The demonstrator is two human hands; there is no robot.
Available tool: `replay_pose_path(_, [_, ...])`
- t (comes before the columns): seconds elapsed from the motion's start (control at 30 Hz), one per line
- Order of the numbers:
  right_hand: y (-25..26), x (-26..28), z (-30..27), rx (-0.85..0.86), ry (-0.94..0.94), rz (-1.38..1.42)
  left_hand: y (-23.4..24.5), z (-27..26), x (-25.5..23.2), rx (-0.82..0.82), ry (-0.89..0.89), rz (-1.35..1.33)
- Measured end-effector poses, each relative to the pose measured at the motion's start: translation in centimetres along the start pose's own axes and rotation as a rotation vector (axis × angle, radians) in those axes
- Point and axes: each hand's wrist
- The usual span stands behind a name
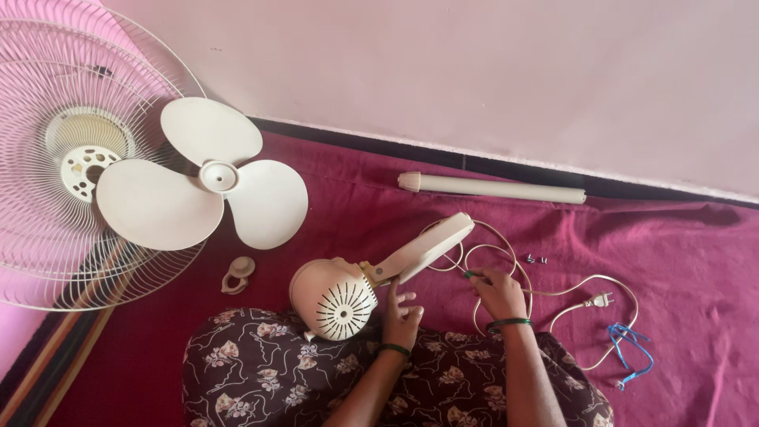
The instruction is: The person sits on a maroon cloth and uses a screwdriver to remove screws from the base of a disassembled electric fan. They open the base cover, adjust internal wiring, then close the cover and re-secure it with screws.
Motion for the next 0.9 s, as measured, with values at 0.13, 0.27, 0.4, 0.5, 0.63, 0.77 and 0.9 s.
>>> replay_pose_path(0.13, [-0.1, 0.1, 0.2, 0.002, -0.107, -0.036, -0.7, 0.6, 1.7, -0.022, -0.044, 0.139])
replay_pose_path(0.27, [0.0, -0.1, 0.5, 0.001, -0.171, -0.054, -1.4, 1.8, 2.2, -0.082, -0.048, 0.249])
replay_pose_path(0.4, [2.0, -0.4, 0.8, -0.048, -0.257, -0.079, -2.1, -0.3, -0.1, 0.178, -0.305, 0.475])
replay_pose_path(0.5, [4.9, -1.4, -0.2, -0.138, -0.287, 0.142, -2.1, -2.0, -2.3, 0.286, -0.812, 0.727])
replay_pose_path(0.63, [7.7, -2.0, -1.5, -0.313, -0.276, 0.070, -1.6, -2.8, -3.2, 0.341, -0.932, 0.705])
replay_pose_path(0.77, [7.6, -2.4, -3.0, -0.261, -0.288, 0.378, -1.9, -3.2, -2.6, 0.495, -0.966, 0.751])
replay_pose_path(0.9, [6.4, -3.1, -3.4, -0.161, -0.197, 0.594, -1.9, -3.7, -2.5, 0.654, -0.883, 0.791])
Point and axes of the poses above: each hand's wrist, its own z-axis towards the middle knuckle, its own y-axis out of the back of the hand, x = y × z, and after that the axes turned 14 degrees about -y, right-handed
